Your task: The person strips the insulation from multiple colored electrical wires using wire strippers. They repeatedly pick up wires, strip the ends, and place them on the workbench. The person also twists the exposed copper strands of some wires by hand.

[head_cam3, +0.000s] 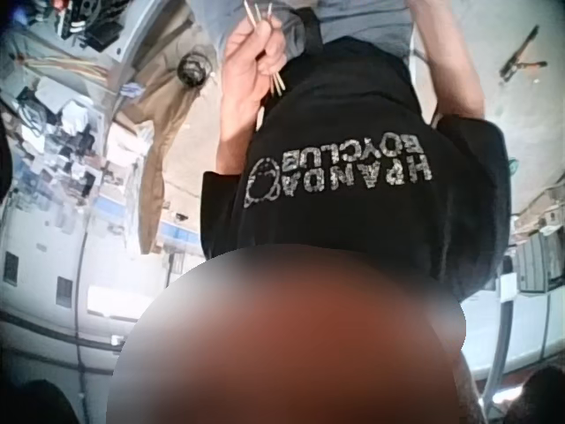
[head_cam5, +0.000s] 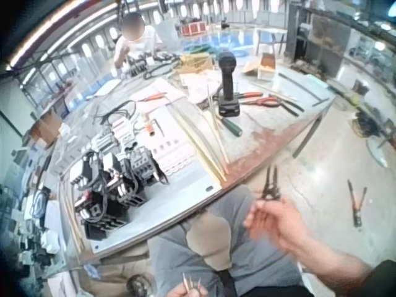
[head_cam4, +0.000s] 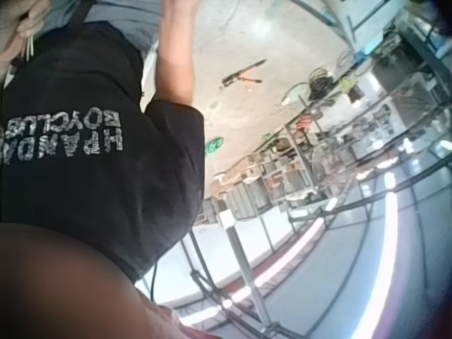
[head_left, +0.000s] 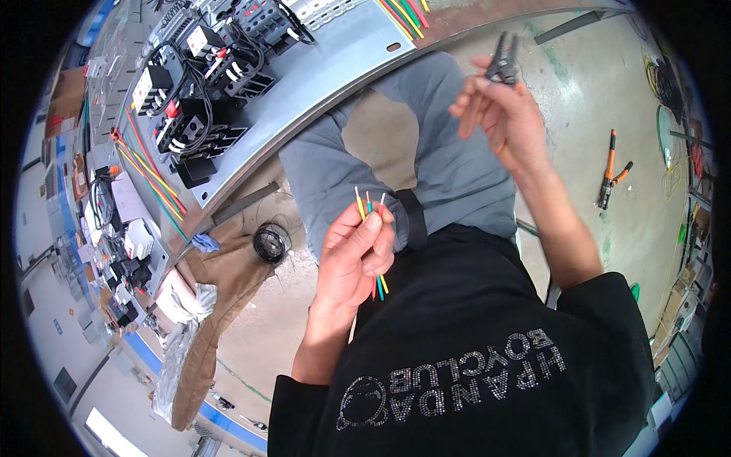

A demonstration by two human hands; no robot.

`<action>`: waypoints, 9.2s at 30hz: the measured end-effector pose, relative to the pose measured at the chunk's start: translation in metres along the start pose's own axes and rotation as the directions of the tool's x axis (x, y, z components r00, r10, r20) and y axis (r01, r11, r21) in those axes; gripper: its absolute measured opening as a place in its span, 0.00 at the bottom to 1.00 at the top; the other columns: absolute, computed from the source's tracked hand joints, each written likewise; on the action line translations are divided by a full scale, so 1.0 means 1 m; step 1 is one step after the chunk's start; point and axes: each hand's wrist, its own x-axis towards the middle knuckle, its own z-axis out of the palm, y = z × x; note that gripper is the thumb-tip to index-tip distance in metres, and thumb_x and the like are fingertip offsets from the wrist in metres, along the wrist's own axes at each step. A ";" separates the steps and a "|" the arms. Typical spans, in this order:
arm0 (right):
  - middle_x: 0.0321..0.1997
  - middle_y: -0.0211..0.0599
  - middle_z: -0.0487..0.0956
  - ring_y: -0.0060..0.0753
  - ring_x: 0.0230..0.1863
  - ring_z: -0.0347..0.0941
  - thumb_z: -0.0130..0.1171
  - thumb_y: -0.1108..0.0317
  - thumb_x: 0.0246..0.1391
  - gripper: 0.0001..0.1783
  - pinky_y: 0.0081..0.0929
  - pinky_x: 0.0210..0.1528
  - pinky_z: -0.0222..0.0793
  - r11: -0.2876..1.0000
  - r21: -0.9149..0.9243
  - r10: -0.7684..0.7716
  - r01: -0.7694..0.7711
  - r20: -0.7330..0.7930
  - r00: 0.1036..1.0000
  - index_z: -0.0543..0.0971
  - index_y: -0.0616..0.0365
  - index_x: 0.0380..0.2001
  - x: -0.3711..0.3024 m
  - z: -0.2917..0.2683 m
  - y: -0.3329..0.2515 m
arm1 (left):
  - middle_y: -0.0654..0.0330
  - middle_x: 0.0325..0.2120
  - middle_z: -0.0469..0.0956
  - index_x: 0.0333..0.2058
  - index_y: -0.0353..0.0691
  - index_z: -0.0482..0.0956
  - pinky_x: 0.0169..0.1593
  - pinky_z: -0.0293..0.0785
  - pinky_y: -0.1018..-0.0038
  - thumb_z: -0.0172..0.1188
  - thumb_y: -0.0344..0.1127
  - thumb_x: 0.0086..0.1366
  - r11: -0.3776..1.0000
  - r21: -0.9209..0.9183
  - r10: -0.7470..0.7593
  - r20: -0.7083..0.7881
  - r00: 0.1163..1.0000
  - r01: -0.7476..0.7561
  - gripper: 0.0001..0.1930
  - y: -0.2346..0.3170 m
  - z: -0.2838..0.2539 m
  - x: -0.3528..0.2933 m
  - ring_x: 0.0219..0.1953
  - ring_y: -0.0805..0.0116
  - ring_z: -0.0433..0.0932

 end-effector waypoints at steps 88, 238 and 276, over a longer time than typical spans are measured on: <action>0.33 0.35 0.78 0.28 0.35 0.73 0.71 0.65 0.60 0.27 0.29 0.43 0.73 0.475 -0.845 -0.302 0.247 0.107 0.947 0.80 0.58 0.61 0.072 -0.035 -0.056 | 0.47 0.48 0.83 0.51 0.33 0.82 0.56 0.79 0.58 0.68 0.29 0.66 -0.486 0.766 0.495 0.638 0.590 -0.421 0.16 0.074 0.083 0.160 0.52 0.44 0.81; 0.52 0.39 0.85 0.25 0.45 0.82 0.63 0.75 0.65 0.24 0.26 0.53 0.78 0.509 -0.505 -0.514 0.698 0.472 0.716 0.76 0.66 0.64 0.119 0.066 -0.060 | 0.40 0.31 0.84 0.42 0.33 0.86 0.41 0.78 0.55 0.62 0.36 0.72 -0.138 0.938 0.675 0.325 0.662 -0.319 0.11 0.083 0.080 0.253 0.35 0.43 0.85; 0.43 0.32 0.80 0.20 0.42 0.76 0.62 0.73 0.70 0.09 0.24 0.47 0.73 0.814 -0.471 -0.013 0.339 0.569 0.822 0.77 0.64 0.49 -0.028 0.067 0.001 | 0.70 0.31 0.79 0.53 0.34 0.86 0.38 0.70 0.80 0.65 0.40 0.78 0.880 0.051 0.475 -0.099 0.874 -0.473 0.15 -0.001 0.024 0.071 0.32 0.81 0.73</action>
